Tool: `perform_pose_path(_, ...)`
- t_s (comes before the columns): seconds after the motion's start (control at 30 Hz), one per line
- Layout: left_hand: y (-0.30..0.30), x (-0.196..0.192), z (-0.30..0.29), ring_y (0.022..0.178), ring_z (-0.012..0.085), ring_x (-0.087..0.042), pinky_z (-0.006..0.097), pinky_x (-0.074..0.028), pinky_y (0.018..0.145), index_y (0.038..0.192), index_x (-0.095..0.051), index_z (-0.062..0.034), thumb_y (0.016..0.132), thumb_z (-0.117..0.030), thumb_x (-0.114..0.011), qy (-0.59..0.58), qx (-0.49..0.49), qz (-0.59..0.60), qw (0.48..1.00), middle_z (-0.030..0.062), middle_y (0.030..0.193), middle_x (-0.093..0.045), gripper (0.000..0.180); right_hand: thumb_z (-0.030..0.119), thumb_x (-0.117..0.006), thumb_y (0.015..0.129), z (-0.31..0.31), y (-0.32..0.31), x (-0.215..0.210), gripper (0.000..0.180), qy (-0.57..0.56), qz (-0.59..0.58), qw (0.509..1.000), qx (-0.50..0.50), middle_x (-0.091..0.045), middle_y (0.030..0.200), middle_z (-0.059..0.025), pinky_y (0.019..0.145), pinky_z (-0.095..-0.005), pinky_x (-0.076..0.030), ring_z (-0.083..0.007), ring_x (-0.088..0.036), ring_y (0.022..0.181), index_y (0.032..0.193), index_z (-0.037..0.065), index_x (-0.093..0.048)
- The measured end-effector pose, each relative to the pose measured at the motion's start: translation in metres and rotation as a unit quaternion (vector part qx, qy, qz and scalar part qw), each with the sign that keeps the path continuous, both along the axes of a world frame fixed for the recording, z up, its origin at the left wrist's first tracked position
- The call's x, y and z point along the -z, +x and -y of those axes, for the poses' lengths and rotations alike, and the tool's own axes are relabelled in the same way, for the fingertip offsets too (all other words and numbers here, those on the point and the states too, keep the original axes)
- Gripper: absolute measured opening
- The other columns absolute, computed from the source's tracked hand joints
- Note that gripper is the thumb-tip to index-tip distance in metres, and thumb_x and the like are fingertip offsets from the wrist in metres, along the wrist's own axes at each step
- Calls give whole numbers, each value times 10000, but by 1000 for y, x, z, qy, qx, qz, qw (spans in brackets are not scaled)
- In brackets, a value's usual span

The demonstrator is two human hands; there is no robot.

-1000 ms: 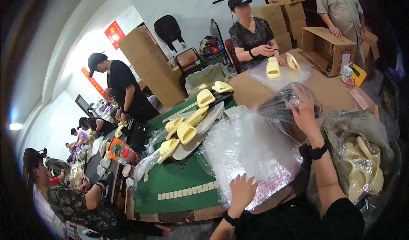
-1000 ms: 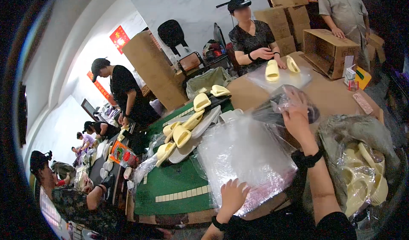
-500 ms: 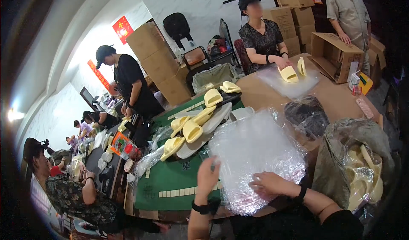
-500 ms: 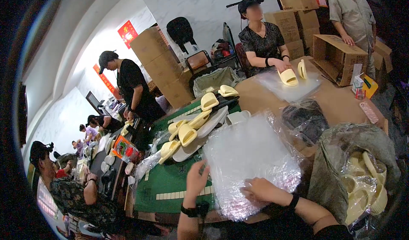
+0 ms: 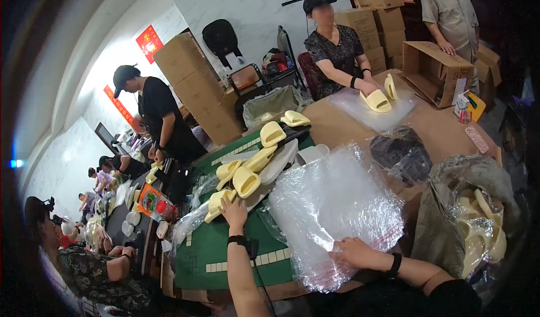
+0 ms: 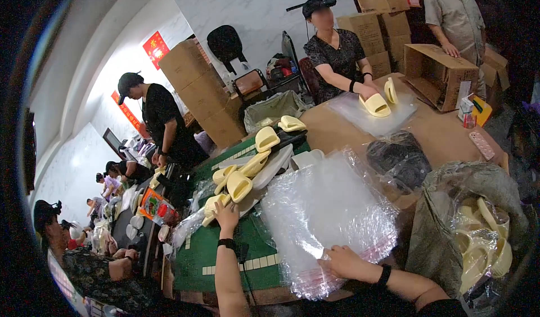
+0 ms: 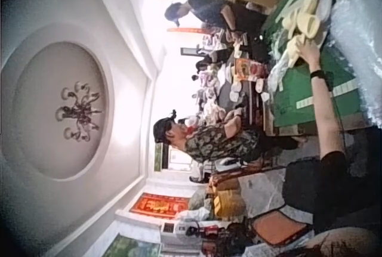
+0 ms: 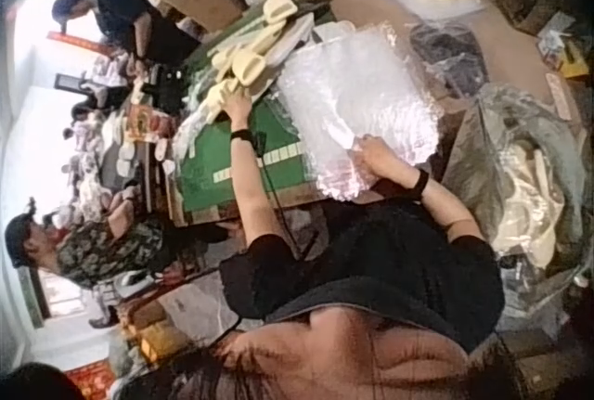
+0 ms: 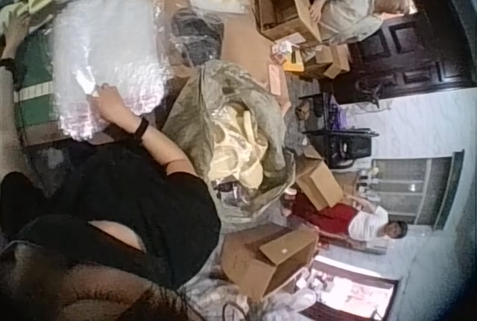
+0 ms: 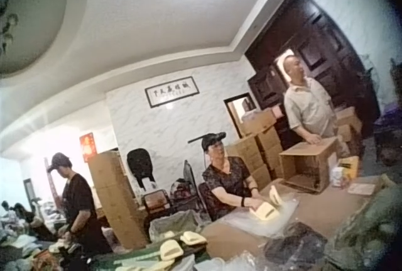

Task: Packing slippers into plastic bags and placing them into a large sack in a factory environment.

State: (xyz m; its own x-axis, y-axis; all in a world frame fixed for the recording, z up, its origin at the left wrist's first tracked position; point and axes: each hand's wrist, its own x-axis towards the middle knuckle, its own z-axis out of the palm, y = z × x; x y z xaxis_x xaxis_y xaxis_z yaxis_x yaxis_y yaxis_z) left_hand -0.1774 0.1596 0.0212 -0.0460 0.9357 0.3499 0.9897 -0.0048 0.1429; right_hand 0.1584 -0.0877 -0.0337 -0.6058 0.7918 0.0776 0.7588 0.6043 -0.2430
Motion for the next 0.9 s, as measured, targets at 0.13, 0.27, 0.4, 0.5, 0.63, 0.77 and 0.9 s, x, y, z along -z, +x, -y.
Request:
perform_pose_path(0.13,-13,16,-9,1270,366,-316,552,-231,1026,1150,-597,-117,827,-348,-533,-12,-41,-5,999,177,1328,-408,403,295,-565,837,1,-1,-7,436,-30,-30,999,-12,-477,1231,-176,841,-420,-433,-320,-491,1063,1258,199,-504)
perform_pose_path(0.27,-12,21,2,1067,356,-461,482,-381,891,1053,-628,-91,754,-289,-592,-65,-101,-37,992,144,1193,-507,361,323,-551,853,0,1,-3,421,-21,-36,999,-10,-483,1227,-173,827,-419,-437,-314,-501,1040,1255,206,-506)
perform_pose_path(0.4,-27,19,25,945,367,-493,446,-415,829,1010,-649,-87,708,-139,-607,111,-121,-31,986,136,1156,-526,309,337,-556,847,-6,0,-3,423,-43,-19,999,-23,-491,1217,-157,809,-417,-442,-306,-511,1012,1248,208,-513)
perform_pose_path(0.5,-5,-21,43,929,359,-492,456,-411,816,1045,-646,-83,721,-55,-559,147,-81,-14,986,143,1121,-541,337,343,-563,837,0,8,-4,388,-5,-34,999,-4,-518,1165,-123,753,-401,-449,-290,-528,938,1203,214,-553)
perform_pose_path(0.63,-34,-48,57,916,366,-511,447,-414,814,1097,-630,-60,715,-4,-533,249,-70,48,965,177,1038,-566,398,351,-567,830,-2,1,-1,361,34,-65,997,-9,-541,1134,-88,713,-394,-447,-278,-539,879,1166,221,-585)
perform_pose_path(0.77,-19,-98,85,756,231,-565,317,-447,677,1174,-577,-2,736,35,-494,282,12,348,894,134,914,-609,448,356,-566,831,-2,4,3,379,25,-64,998,1,-540,1151,-86,747,-394,-436,-279,-531,901,1185,224,-572)
perform_pose_path(0.9,17,-162,135,877,139,-597,253,-481,736,1258,-480,37,842,25,-454,240,86,603,756,123,1072,-598,417,357,-563,832,-1,5,9,381,43,-76,996,-4,-543,1161,-87,762,-391,-431,-276,-528,911,1188,222,-572)
